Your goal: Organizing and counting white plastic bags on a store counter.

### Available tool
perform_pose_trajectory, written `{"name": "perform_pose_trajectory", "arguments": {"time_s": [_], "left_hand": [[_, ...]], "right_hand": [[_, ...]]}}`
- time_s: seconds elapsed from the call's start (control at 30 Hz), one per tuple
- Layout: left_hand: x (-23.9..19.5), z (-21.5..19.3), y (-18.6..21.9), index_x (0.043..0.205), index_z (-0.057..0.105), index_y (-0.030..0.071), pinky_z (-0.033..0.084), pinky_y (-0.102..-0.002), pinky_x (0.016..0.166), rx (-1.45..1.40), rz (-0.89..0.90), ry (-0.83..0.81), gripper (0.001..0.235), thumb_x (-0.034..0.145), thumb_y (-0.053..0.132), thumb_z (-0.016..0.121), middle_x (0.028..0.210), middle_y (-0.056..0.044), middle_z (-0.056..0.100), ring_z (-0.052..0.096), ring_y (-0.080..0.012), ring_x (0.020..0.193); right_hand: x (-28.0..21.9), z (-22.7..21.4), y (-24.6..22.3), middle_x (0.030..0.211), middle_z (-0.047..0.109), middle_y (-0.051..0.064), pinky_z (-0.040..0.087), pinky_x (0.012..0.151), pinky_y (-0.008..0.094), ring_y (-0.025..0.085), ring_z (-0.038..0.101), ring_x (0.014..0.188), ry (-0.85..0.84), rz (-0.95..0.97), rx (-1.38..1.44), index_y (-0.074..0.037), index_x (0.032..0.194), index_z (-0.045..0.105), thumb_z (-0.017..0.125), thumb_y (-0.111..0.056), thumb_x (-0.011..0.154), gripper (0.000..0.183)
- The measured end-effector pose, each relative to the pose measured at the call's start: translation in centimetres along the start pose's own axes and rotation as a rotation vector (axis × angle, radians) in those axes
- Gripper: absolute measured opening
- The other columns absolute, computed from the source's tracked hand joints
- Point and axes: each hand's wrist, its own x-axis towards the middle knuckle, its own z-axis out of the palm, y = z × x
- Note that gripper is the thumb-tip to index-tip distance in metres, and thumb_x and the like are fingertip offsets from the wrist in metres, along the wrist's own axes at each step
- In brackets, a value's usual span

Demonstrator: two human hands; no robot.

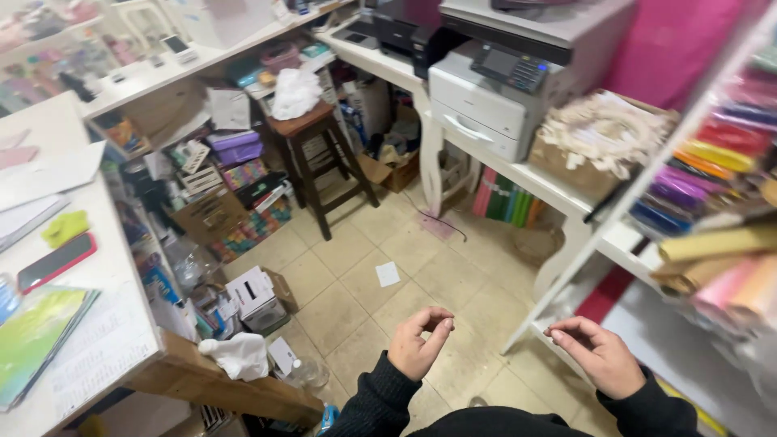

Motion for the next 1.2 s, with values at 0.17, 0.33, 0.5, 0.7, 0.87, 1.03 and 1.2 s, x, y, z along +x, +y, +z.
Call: {"name": "perform_pose_trajectory", "arguments": {"time_s": [0.17, 0.33, 0.5, 0.7, 0.87, 1.03, 1.2], "left_hand": [[6.5, -4.1, -0.6, 0.106, 0.072, 0.003, 0.058, -0.028, 0.074, 0.065, -0.072, 0.162, 0.018, 0.097, 0.018, 0.068, 0.088, -0.006, 0.077, 0.074, -0.0144, 0.081], [8.5, -9.7, -4.9, 0.104, 0.072, 0.003, 0.058, -0.028, 0.074, 0.116, -0.108, 0.375, 0.017, 0.097, 0.018, 0.068, 0.087, -0.006, 0.077, 0.075, -0.014, 0.08], [10.3, -18.2, -10.1, 0.101, 0.071, 0.001, 0.058, -0.027, 0.073, 0.124, -0.201, 0.603, 0.017, 0.097, 0.017, 0.068, 0.085, -0.005, 0.077, 0.073, -0.0125, 0.078], [15.3, -30.8, -14.8, 0.103, 0.071, 0.0, 0.057, -0.026, 0.073, 0.108, -0.274, 0.737, 0.018, 0.096, 0.016, 0.067, 0.086, -0.005, 0.077, 0.071, -0.0109, 0.078], [20.7, -38.8, -17.2, 0.104, 0.071, 0.0, 0.057, -0.025, 0.074, 0.121, -0.243, 0.741, 0.018, 0.097, 0.016, 0.067, 0.087, -0.005, 0.077, 0.07, -0.0108, 0.079], [25.2, -45.2, -20.9, 0.104, 0.071, -0.001, 0.056, -0.026, 0.074, 0.124, -0.23, 0.762, 0.017, 0.098, 0.015, 0.067, 0.087, -0.006, 0.076, 0.07, -0.0107, 0.079], [30.6, -52.3, -25.8, 0.103, 0.07, 0.0, 0.057, -0.026, 0.074, 0.128, -0.254, 0.838, 0.018, 0.097, 0.016, 0.067, 0.087, -0.004, 0.076, 0.071, -0.0101, 0.08]], "right_hand": [[14.2, 3.6, -4.1, 0.104, 0.079, 0.006, 0.054, 0.083, 0.029, 0.012, 0.07, 0.095, -0.198, -0.069, -0.039, -0.002, 0.111, 0.075, 0.068, -0.019, 0.092, 0.027], [25.5, 11.3, -7.2, 0.098, 0.081, 0.006, 0.057, 0.081, 0.029, 0.012, 0.071, 0.089, -0.453, -0.142, -0.13, -0.002, 0.109, 0.077, 0.069, -0.02, 0.092, 0.026], [34.7, 22.2, -11.1, 0.096, 0.08, 0.004, 0.056, 0.079, 0.029, 0.011, 0.069, 0.087, -0.692, -0.176, -0.152, -0.003, 0.106, 0.077, 0.069, -0.021, 0.092, 0.025], [45.8, 34.2, -18.1, 0.094, 0.08, 0.004, 0.057, 0.078, 0.028, 0.013, 0.071, 0.085, -0.813, -0.345, -0.22, -0.005, 0.106, 0.077, 0.067, -0.023, 0.092, 0.025], [52.5, 41.5, -23.2, 0.098, 0.076, 0.003, 0.058, 0.08, 0.028, 0.012, 0.074, 0.088, -0.845, -0.422, -0.247, -0.006, 0.105, 0.077, 0.065, -0.024, 0.092, 0.025], [60.8, 48.4, -23.4, 0.098, 0.078, 0.003, 0.059, 0.08, 0.029, 0.013, 0.075, 0.086, -0.879, -0.328, -0.277, -0.006, 0.105, 0.077, 0.066, -0.025, 0.092, 0.025], [70.6, 56.1, -23.8, 0.101, 0.076, 0.004, 0.058, 0.08, 0.029, 0.013, 0.073, 0.088, -1.023, -0.353, -0.201, -0.004, 0.107, 0.076, 0.061, -0.023, 0.095, 0.027]]}}
